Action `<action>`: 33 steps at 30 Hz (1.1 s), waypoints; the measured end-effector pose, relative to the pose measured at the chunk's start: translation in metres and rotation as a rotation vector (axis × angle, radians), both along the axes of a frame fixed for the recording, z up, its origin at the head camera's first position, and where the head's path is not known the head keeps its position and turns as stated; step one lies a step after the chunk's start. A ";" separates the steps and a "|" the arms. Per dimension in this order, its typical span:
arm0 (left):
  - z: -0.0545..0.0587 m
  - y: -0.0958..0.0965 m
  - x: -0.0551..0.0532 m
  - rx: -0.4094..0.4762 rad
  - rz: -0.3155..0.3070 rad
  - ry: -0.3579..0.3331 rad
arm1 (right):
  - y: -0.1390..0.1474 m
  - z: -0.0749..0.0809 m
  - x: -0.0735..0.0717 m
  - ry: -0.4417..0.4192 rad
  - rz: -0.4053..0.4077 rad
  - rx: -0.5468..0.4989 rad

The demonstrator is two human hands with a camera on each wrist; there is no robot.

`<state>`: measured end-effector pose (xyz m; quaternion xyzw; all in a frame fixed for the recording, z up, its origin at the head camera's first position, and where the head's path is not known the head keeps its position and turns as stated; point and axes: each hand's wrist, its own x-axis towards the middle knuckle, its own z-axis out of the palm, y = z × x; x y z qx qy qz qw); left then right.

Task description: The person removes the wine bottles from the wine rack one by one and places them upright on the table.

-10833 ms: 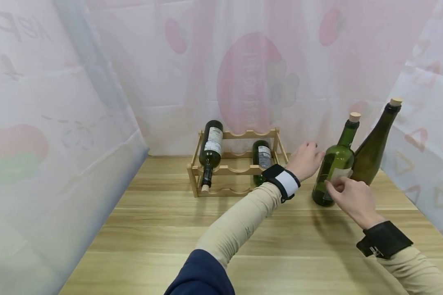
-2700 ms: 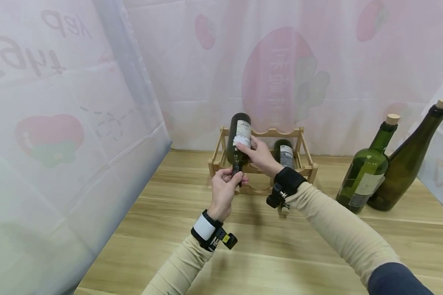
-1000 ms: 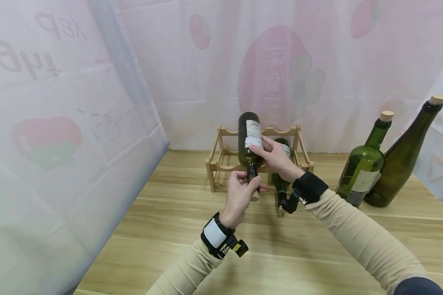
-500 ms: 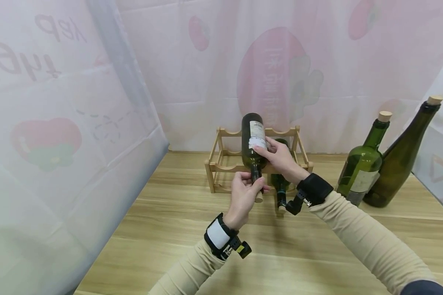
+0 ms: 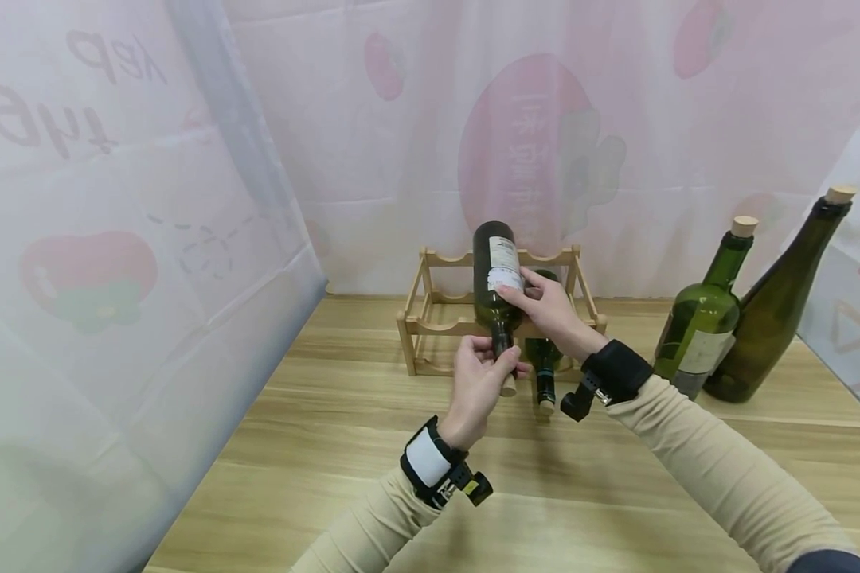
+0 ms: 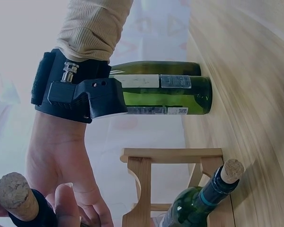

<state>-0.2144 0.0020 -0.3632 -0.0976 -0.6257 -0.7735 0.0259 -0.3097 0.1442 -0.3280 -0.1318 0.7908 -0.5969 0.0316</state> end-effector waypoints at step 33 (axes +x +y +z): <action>-0.003 0.026 0.004 0.069 -0.042 0.028 | 0.025 -0.002 0.009 -0.021 -0.018 -0.059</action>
